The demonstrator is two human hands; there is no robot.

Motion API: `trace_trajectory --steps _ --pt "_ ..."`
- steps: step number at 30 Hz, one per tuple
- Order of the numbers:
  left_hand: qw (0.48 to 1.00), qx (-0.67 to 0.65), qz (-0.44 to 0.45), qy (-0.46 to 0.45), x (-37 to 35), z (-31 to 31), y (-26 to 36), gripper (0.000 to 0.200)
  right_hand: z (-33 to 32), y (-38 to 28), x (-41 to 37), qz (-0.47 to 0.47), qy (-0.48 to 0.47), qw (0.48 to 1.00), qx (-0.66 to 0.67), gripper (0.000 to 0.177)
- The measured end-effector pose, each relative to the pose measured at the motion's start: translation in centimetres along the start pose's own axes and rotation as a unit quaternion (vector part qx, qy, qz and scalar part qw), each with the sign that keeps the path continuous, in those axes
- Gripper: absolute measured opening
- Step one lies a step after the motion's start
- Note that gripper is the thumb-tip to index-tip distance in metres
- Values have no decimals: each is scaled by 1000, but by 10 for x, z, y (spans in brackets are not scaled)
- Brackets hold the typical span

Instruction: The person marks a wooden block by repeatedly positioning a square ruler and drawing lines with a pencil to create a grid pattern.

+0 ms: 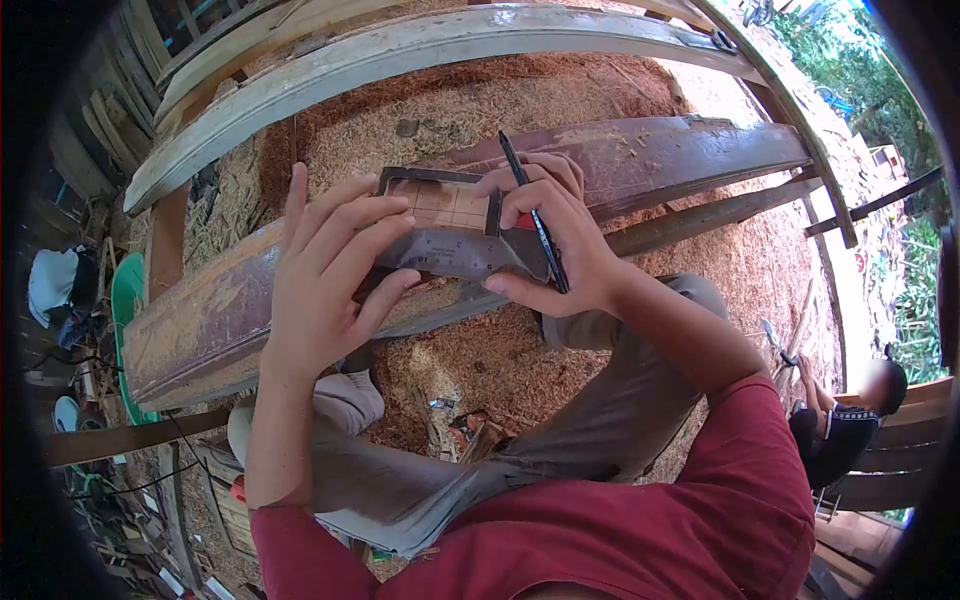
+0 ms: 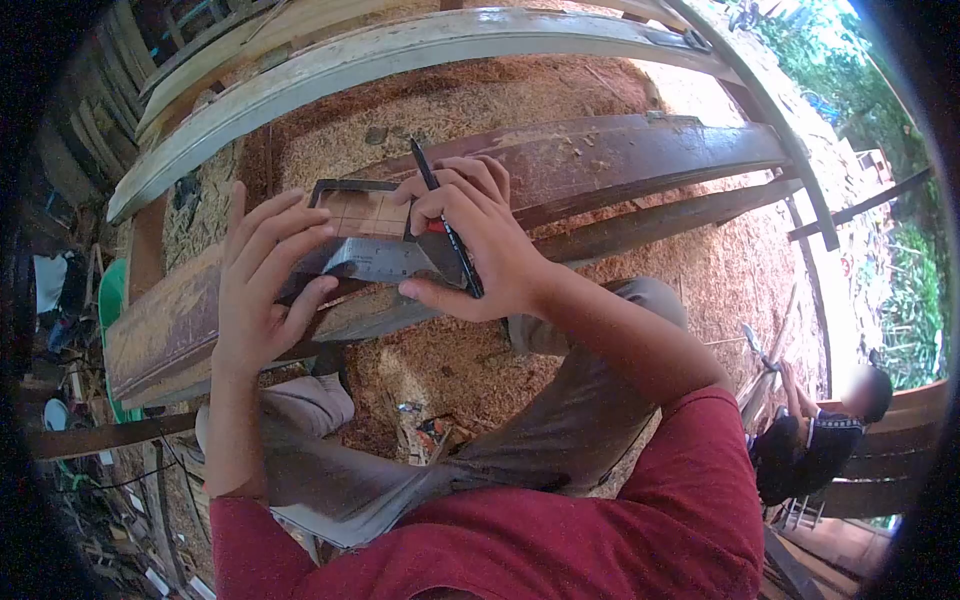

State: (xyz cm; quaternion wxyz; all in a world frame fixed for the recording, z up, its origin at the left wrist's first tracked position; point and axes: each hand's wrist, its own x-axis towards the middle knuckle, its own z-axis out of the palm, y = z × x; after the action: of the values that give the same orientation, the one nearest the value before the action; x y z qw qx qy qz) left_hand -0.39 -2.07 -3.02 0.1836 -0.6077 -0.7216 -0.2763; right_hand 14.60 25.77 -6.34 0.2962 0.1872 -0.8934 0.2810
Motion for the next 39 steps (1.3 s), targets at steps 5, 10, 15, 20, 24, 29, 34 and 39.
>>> trace_trajectory --steps 5,10,15,20,24,29,34,39 --pt "998 -54 -12 -9 7 7 -2 33 -2 2 3 14 -2 1000 20 57" --pt "994 -98 -39 -35 14 7 0 39 -4 6 3 30 -2 999 18 60" --pt "993 -108 -28 -38 18 5 -1 38 -6 3 4 34 -13 999 12 62" --pt "992 -116 -35 -44 18 5 -2 39 -8 1 5 37 -20 999 19 62" --pt "984 -158 -72 -33 17 8 -3 36 -9 1 7 38 -31 999 14 62" --pt "975 -199 -90 -39 17 7 -4 30 -11 -1 8 46 -45 998 -14 66" --pt "970 -210 -109 -52 20 3 -2 27 -13 -2 10 51 -59 997 -19 70" --pt "969 -209 -118 -54 21 0 1 27 -12 -2 11 53 -59 997 -12 70"
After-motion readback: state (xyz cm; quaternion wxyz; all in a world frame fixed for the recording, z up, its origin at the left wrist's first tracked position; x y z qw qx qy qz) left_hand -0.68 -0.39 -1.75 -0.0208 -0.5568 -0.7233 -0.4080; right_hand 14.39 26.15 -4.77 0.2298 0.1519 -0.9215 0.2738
